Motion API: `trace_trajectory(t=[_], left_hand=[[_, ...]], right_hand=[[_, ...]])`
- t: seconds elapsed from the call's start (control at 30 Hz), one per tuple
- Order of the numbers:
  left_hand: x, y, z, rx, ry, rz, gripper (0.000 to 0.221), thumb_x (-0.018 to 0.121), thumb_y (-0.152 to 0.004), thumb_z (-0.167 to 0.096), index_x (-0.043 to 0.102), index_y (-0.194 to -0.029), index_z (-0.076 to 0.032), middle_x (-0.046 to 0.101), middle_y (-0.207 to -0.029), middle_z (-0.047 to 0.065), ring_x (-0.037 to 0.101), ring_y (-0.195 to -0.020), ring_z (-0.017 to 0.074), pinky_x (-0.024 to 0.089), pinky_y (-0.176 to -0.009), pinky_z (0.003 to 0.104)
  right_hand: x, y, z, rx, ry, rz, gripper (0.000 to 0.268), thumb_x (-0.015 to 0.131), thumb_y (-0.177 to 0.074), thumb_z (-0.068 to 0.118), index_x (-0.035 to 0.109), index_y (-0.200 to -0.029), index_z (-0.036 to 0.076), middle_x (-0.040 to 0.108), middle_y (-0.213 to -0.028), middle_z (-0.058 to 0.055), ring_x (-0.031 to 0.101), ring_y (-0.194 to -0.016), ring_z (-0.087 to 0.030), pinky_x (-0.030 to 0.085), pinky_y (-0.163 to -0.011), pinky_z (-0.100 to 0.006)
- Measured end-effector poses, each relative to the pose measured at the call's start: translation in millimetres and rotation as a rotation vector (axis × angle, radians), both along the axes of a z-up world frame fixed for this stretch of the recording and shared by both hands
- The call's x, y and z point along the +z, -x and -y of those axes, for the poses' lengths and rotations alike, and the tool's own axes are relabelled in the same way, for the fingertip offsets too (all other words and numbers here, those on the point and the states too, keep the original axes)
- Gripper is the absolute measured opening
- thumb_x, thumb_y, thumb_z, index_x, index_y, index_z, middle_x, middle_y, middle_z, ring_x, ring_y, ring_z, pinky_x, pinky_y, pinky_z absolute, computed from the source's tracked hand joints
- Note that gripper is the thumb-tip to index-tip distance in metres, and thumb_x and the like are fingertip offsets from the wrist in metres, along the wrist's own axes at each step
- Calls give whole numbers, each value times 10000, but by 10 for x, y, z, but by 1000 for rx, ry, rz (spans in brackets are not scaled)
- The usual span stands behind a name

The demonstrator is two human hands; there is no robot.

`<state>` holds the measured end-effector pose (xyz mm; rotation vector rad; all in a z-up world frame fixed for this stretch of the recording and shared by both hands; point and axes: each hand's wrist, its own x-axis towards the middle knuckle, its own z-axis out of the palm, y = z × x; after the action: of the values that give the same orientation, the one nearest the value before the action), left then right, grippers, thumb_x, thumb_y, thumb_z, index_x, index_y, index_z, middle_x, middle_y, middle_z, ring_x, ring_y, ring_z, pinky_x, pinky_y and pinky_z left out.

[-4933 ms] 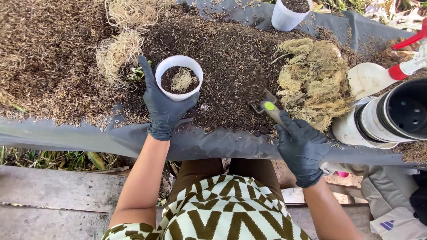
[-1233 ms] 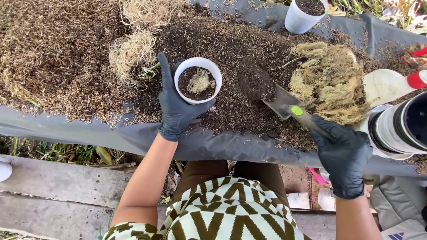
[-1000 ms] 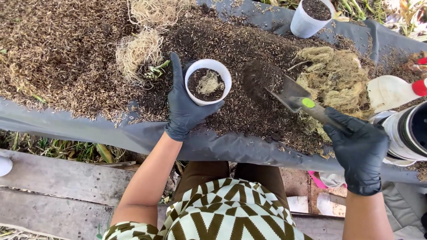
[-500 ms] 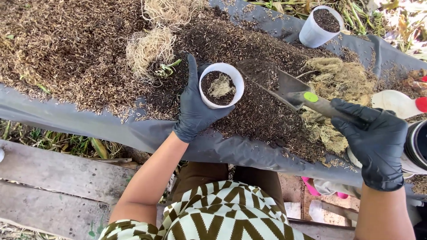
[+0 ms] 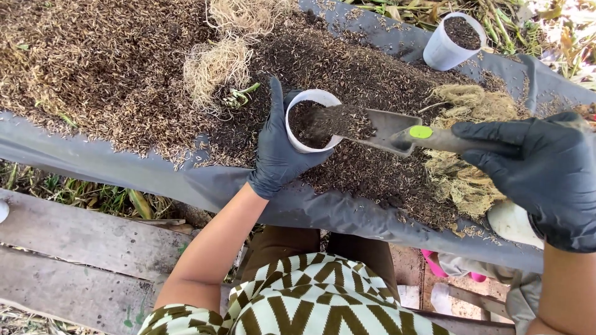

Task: A person is filling a small white pot with soil using a trowel and then adding fibrous material into the pot.

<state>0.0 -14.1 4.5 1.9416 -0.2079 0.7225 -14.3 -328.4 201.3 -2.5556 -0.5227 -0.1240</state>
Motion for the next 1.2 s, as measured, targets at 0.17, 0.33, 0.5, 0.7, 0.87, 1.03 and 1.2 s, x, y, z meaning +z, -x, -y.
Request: trace_trajectory(t=[0.17, 0.33, 0.5, 0.7, 0.87, 1.03, 1.2], left_hand=[[-34, -30, -6, 1, -14, 43, 1431, 965, -710, -457, -82, -1650, -192, 682, -1386, 35, 775, -1103, 277, 671, -864, 414], [-31, -11, -9, -2, 3, 9, 1437, 974, -695, -454, -69, -1648, -190, 689, -1376, 64, 754, -1153, 301, 660, -903, 440], [-53, -35, 0, 12, 19, 7, 1427, 970, -689, -456, -56, -1649, -205, 704, -1357, 31, 774, -1126, 278, 671, -895, 428], [-26, -36, -19, -36, 41, 7, 1457, 971, -677, -445, -91, -1645, -207, 630, -1442, 3, 739, -1204, 261, 676, -925, 413], [49, 12, -6, -24, 39, 13, 1421, 971, -706, -425, -64, -1648, -178, 643, -1444, 22, 736, -1227, 274, 656, -964, 426], [14, -19, 15, -16, 34, 23, 1428, 961, -717, -454, -89, -1644, -181, 648, -1424, 6, 755, -1187, 254, 672, -943, 403], [-52, -40, -17, -3, 18, 35, 1423, 958, -694, -441, -64, -1655, -196, 638, -1466, 23, 747, -1212, 267, 669, -921, 411]], right_hand=[[-13, -62, 146, 0, 35, -31, 335, 758, -910, -9, 736, -1244, -15, 735, -1158, -190, 731, -1003, -287, 595, -985, -353], [115, -54, -20, 18, 72, -39, 358, 787, -853, -22, 743, -1208, -15, 742, -1160, -190, 744, -1003, -293, 611, -959, -364], [177, -52, -210, 88, 118, 78, 338, 821, -861, -27, 773, -1193, 19, 761, -1117, -180, 744, -885, -240, 623, -878, -322], [229, -113, -294, 107, 39, 24, 386, 780, -833, -84, 746, -1212, -17, 743, -1170, -178, 732, -1007, -256, 571, -1001, -320], [347, -120, -230, 292, 417, 478, 307, 884, -950, 82, 867, -1247, 162, 802, -1032, -20, 751, -942, -225, 584, -944, -408], [472, 245, -639, -11, 981, 437, 105, 586, -1033, 468, 625, -1129, 454, 699, -896, 43, 593, -645, -187, 479, -807, -374], [274, 467, -526, -192, 975, 340, 507, 426, -1188, 809, 491, -1001, 342, 236, -691, 107, 326, -610, -111, 318, -820, -345]])
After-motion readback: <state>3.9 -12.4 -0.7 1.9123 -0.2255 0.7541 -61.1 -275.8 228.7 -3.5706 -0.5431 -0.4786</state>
